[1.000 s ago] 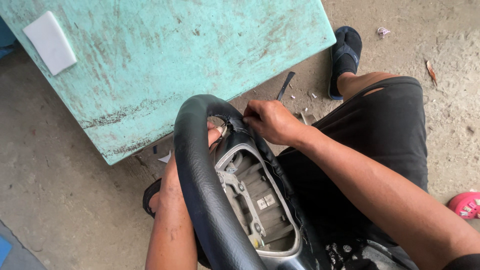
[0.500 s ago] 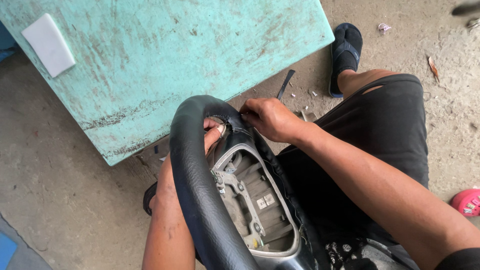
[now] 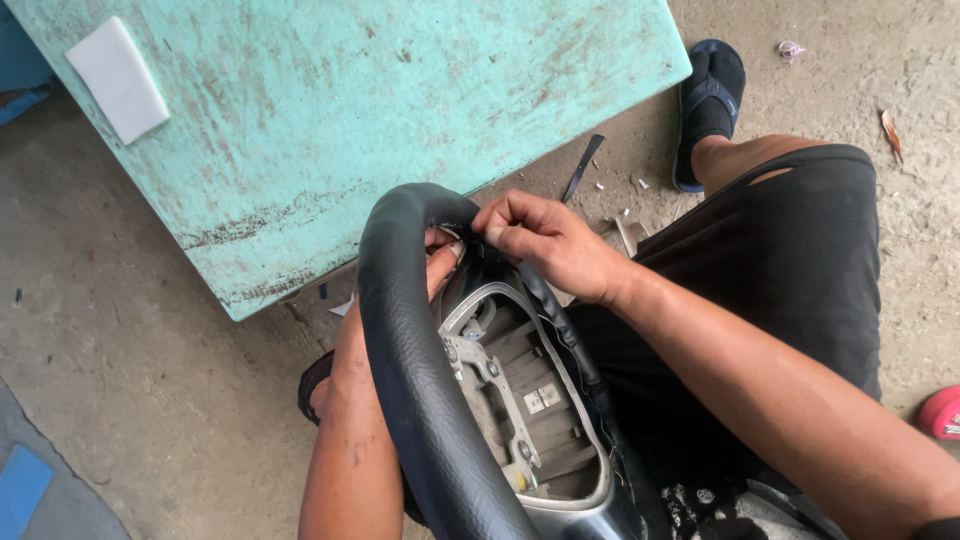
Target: The person sits on the floor and sews a black leather cover onto a steering wheel using a needle and thread. They repeatedly pass the needle through the leather and pull the thread tight to secure the cover around the wheel.
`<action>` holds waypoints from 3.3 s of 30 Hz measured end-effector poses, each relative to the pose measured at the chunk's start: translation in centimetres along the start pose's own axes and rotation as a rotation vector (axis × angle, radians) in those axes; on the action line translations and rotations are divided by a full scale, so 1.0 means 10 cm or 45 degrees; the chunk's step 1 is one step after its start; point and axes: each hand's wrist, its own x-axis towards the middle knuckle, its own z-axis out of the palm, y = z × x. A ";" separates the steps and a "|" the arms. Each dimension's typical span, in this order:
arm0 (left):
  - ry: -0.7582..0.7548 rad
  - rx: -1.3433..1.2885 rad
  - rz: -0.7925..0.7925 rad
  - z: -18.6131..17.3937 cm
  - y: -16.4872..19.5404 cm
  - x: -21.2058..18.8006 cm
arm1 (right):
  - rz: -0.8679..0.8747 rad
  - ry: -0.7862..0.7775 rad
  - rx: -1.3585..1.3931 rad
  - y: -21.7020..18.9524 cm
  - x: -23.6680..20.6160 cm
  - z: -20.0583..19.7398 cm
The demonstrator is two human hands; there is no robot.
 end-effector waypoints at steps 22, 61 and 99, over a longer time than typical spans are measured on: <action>0.244 -0.598 -0.341 0.05 -0.40 0.05 | 0.207 0.188 0.159 0.17 0.04 0.05; 0.814 -0.546 -1.227 0.53 -2.74 -3.39 | 0.326 0.624 0.474 0.66 -0.03 -0.31; -0.053 -0.831 -0.276 -1.06 -0.77 -0.46 | 0.188 0.505 0.055 0.26 -0.02 -0.23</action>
